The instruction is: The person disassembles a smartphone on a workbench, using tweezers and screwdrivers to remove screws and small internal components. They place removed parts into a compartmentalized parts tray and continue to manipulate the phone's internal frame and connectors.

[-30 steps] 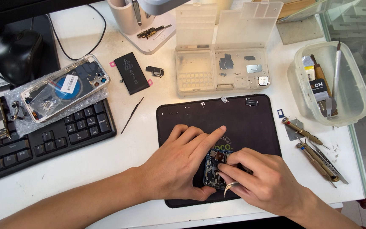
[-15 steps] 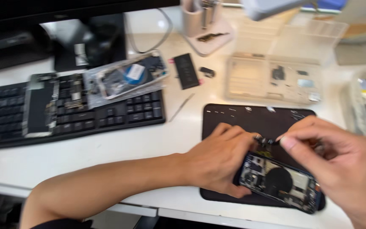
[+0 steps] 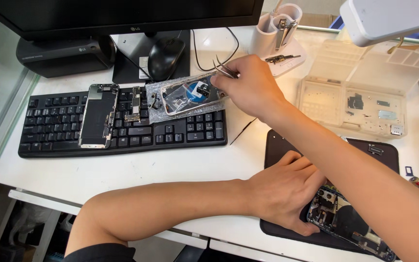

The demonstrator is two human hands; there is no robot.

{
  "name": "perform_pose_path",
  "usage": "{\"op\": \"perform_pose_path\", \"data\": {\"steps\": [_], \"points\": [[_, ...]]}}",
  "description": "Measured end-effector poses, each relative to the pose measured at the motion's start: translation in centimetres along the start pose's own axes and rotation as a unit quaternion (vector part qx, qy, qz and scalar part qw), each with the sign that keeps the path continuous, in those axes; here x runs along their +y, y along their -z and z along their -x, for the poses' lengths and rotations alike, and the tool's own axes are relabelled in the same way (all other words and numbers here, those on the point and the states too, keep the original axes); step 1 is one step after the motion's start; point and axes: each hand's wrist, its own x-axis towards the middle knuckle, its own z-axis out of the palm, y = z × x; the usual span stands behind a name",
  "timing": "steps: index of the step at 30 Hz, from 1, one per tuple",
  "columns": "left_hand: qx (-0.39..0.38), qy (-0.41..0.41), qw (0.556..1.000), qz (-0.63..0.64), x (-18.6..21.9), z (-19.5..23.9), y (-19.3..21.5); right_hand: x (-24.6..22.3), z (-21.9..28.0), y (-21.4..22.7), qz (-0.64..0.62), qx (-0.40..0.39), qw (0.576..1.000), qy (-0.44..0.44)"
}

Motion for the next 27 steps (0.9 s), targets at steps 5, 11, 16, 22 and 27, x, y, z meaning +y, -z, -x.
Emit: {"op": "perform_pose_path", "data": {"steps": [5, 11, 16, 22, 27], "points": [[0.007, -0.001, 1.000, 0.002, -0.1, -0.1, 0.0, 0.2, -2.5, -1.0, -0.013, -0.022, 0.999, -0.035], [-0.004, 0.002, 1.000, 0.000, -0.3, 0.0, 0.0, 1.3, -3.6, -1.8, 0.062, -0.037, 0.996, -0.062], [0.004, 0.000, 1.000, 0.016, 0.1, -0.1, 0.5, 2.0, -3.8, -1.5, 0.107, -0.002, 0.994, 0.018], [-0.019, 0.019, 0.998, 0.057, 0.2, -0.5, 1.0, 2.6, -1.1, 2.2, 0.034, 0.010, 0.992, 0.122], [-0.019, 0.013, 0.998, 0.051, 0.5, -1.0, 1.1, 4.4, 8.8, 9.6, 0.030, 0.006, 0.992, 0.126]]}}
